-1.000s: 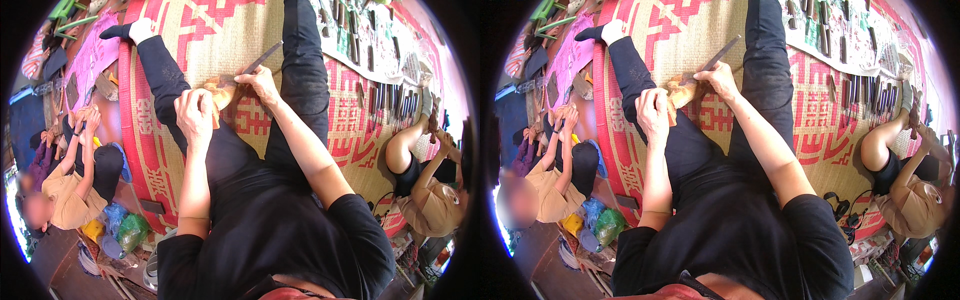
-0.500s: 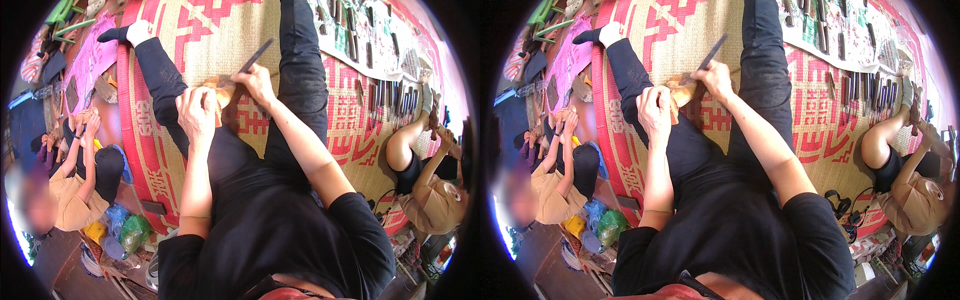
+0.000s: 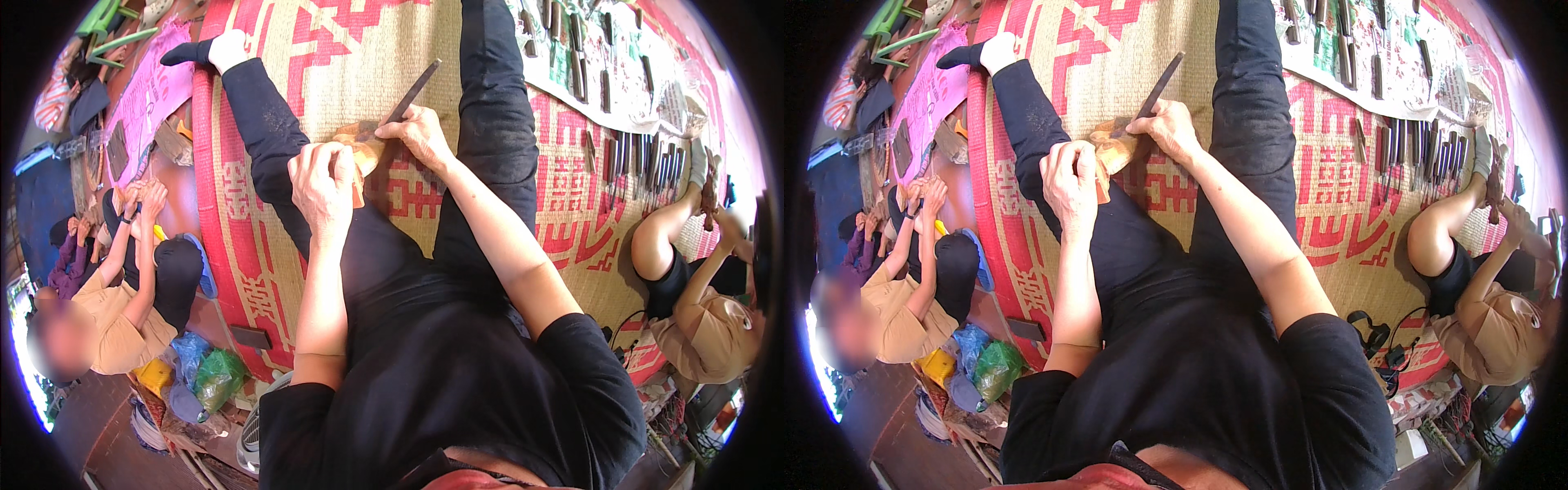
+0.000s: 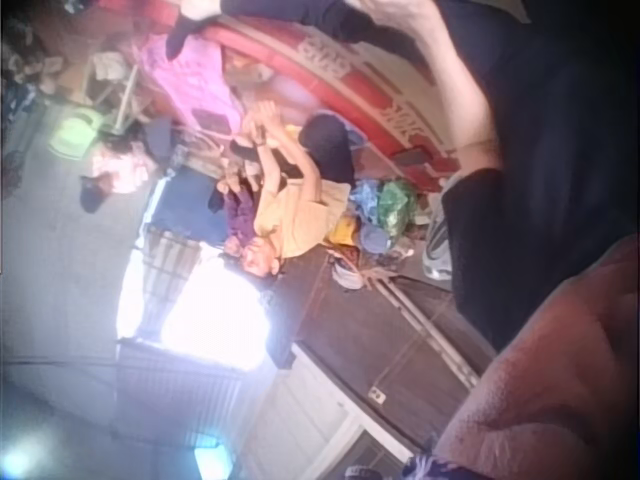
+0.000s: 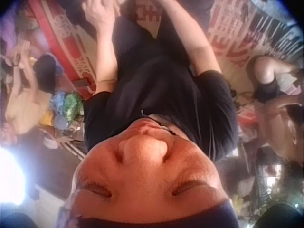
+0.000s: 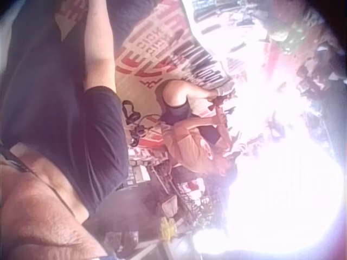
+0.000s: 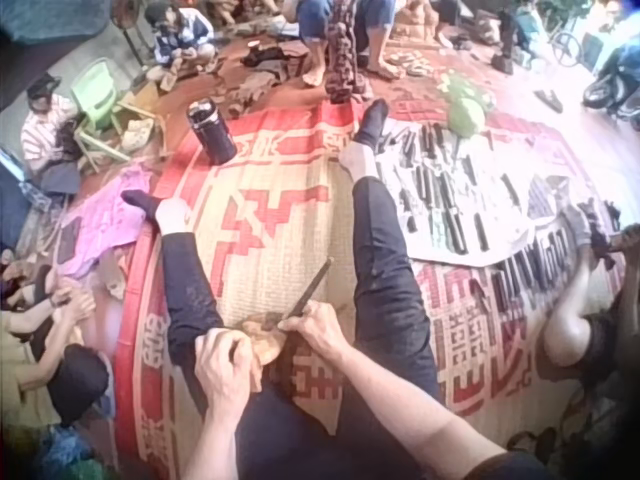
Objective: The person sits on a mat and carves a small wooden block using a knife. They hold the block in their left hand and use the knife in their right hand to shape the wood, occasionally rotating the block to access different sides.
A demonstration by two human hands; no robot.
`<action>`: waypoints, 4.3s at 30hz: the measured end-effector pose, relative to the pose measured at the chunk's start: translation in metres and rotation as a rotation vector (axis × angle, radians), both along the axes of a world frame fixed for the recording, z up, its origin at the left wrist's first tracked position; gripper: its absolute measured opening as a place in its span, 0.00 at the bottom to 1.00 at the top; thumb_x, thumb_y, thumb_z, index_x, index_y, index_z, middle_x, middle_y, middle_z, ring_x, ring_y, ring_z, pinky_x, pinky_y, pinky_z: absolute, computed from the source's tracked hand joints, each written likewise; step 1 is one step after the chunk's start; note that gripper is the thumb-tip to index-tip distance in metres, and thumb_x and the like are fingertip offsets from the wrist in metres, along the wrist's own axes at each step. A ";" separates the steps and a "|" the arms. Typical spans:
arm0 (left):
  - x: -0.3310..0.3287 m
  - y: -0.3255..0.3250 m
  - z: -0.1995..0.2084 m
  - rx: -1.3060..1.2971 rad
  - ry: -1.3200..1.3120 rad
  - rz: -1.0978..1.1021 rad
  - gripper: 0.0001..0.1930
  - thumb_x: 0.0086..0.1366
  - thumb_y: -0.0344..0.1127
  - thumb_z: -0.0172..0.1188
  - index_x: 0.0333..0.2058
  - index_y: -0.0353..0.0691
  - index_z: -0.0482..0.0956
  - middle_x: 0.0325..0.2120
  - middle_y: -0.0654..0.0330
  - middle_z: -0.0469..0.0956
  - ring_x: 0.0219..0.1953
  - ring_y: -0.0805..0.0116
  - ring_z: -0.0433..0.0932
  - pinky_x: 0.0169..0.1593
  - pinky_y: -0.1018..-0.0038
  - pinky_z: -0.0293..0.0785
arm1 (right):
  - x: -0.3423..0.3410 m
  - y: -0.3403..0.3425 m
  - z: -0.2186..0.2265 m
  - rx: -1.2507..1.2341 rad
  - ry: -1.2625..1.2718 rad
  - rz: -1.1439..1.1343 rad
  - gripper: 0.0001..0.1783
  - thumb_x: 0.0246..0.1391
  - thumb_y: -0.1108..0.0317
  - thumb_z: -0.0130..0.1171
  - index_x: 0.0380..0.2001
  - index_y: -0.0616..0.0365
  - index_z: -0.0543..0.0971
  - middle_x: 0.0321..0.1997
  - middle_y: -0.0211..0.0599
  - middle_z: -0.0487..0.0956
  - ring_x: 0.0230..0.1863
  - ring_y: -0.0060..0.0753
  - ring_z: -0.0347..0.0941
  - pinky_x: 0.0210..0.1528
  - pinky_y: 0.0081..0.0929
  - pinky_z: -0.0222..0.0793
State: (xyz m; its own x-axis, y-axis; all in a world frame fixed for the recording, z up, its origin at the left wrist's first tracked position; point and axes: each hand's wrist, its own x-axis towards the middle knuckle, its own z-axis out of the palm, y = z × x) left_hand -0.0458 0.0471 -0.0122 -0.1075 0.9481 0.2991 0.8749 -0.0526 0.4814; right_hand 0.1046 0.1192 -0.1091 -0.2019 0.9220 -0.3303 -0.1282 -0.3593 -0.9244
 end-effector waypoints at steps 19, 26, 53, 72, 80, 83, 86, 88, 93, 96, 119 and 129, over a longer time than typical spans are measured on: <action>0.000 0.001 -0.001 -0.008 -0.017 0.038 0.08 0.60 0.40 0.57 0.31 0.42 0.76 0.30 0.62 0.74 0.35 0.60 0.71 0.40 0.67 0.68 | 0.002 -0.001 0.010 -0.086 0.198 -0.141 0.04 0.43 0.75 0.62 0.24 0.61 0.78 0.22 0.29 0.76 0.23 0.18 0.69 0.28 0.16 0.65; 0.003 0.002 -0.001 -0.010 -0.001 0.033 0.08 0.59 0.40 0.58 0.31 0.42 0.76 0.30 0.62 0.74 0.36 0.59 0.71 0.40 0.67 0.68 | -0.006 -0.008 0.004 0.001 0.093 -0.078 0.05 0.42 0.75 0.64 0.25 0.62 0.78 0.23 0.30 0.77 0.25 0.18 0.69 0.30 0.17 0.65; 0.011 -0.016 -0.001 0.043 0.028 -0.026 0.09 0.60 0.40 0.56 0.30 0.41 0.76 0.31 0.59 0.74 0.36 0.59 0.72 0.41 0.67 0.68 | 0.001 0.004 0.009 -0.040 -0.054 -0.126 0.05 0.44 0.76 0.61 0.28 0.62 0.79 0.25 0.28 0.79 0.24 0.13 0.68 0.30 0.15 0.64; 0.020 -0.024 -0.004 0.078 0.067 -0.094 0.10 0.56 0.42 0.59 0.30 0.42 0.76 0.30 0.59 0.74 0.37 0.57 0.72 0.40 0.65 0.70 | 0.000 -0.007 0.014 -0.059 0.010 0.087 0.09 0.41 0.77 0.62 0.30 0.64 0.81 0.27 0.33 0.80 0.27 0.21 0.74 0.34 0.19 0.70; 0.017 -0.025 -0.006 0.088 0.063 -0.115 0.12 0.56 0.44 0.60 0.29 0.42 0.76 0.31 0.59 0.74 0.36 0.56 0.72 0.39 0.65 0.70 | 0.008 0.001 0.015 -0.056 0.118 -0.123 0.04 0.42 0.76 0.63 0.25 0.62 0.78 0.22 0.30 0.77 0.23 0.19 0.69 0.27 0.18 0.64; 0.017 -0.024 -0.005 0.078 0.067 -0.116 0.11 0.55 0.43 0.60 0.29 0.42 0.76 0.31 0.58 0.74 0.37 0.56 0.72 0.40 0.65 0.70 | 0.003 -0.004 0.004 -0.054 0.081 0.053 0.08 0.42 0.76 0.62 0.30 0.64 0.81 0.26 0.32 0.80 0.27 0.20 0.73 0.34 0.19 0.69; 0.019 -0.024 -0.004 0.087 0.082 -0.122 0.11 0.55 0.43 0.60 0.30 0.41 0.76 0.31 0.58 0.74 0.37 0.56 0.72 0.40 0.65 0.70 | -0.004 -0.008 0.001 0.119 -0.206 0.133 0.14 0.37 0.70 0.65 0.32 0.63 0.81 0.25 0.36 0.81 0.27 0.25 0.76 0.35 0.22 0.70; 0.019 -0.024 -0.003 0.088 0.083 -0.140 0.11 0.55 0.43 0.60 0.30 0.41 0.77 0.31 0.58 0.74 0.37 0.57 0.72 0.40 0.65 0.70 | -0.003 -0.007 0.005 0.116 -0.201 0.106 0.15 0.37 0.70 0.64 0.33 0.62 0.81 0.26 0.36 0.82 0.27 0.25 0.76 0.36 0.22 0.70; 0.021 -0.022 -0.003 0.078 0.072 -0.137 0.11 0.56 0.43 0.60 0.29 0.41 0.77 0.31 0.58 0.74 0.37 0.56 0.72 0.40 0.65 0.70 | 0.001 -0.004 0.001 -0.078 0.034 -0.082 0.13 0.40 0.76 0.62 0.34 0.61 0.82 0.29 0.33 0.82 0.29 0.21 0.76 0.38 0.19 0.70; 0.021 -0.024 -0.004 0.077 0.054 -0.131 0.11 0.55 0.43 0.60 0.29 0.41 0.77 0.30 0.59 0.74 0.37 0.56 0.72 0.40 0.65 0.70 | 0.008 -0.003 0.005 -0.049 0.083 -0.050 0.11 0.40 0.79 0.60 0.33 0.62 0.81 0.29 0.31 0.82 0.29 0.19 0.74 0.36 0.19 0.70; 0.017 -0.020 0.011 0.157 0.041 -0.115 0.09 0.51 0.39 0.63 0.24 0.42 0.74 0.26 0.62 0.73 0.33 0.60 0.72 0.37 0.68 0.70 | 0.006 -0.001 0.025 0.019 -0.189 -0.053 0.04 0.40 0.73 0.62 0.22 0.62 0.79 0.20 0.29 0.77 0.22 0.21 0.69 0.27 0.20 0.65; 0.017 -0.014 0.012 0.164 0.057 -0.152 0.09 0.52 0.40 0.62 0.25 0.43 0.74 0.26 0.62 0.73 0.32 0.60 0.72 0.36 0.68 0.70 | 0.005 -0.005 0.008 -0.007 -0.128 0.040 0.10 0.38 0.74 0.62 0.30 0.63 0.81 0.26 0.35 0.81 0.26 0.22 0.74 0.33 0.23 0.69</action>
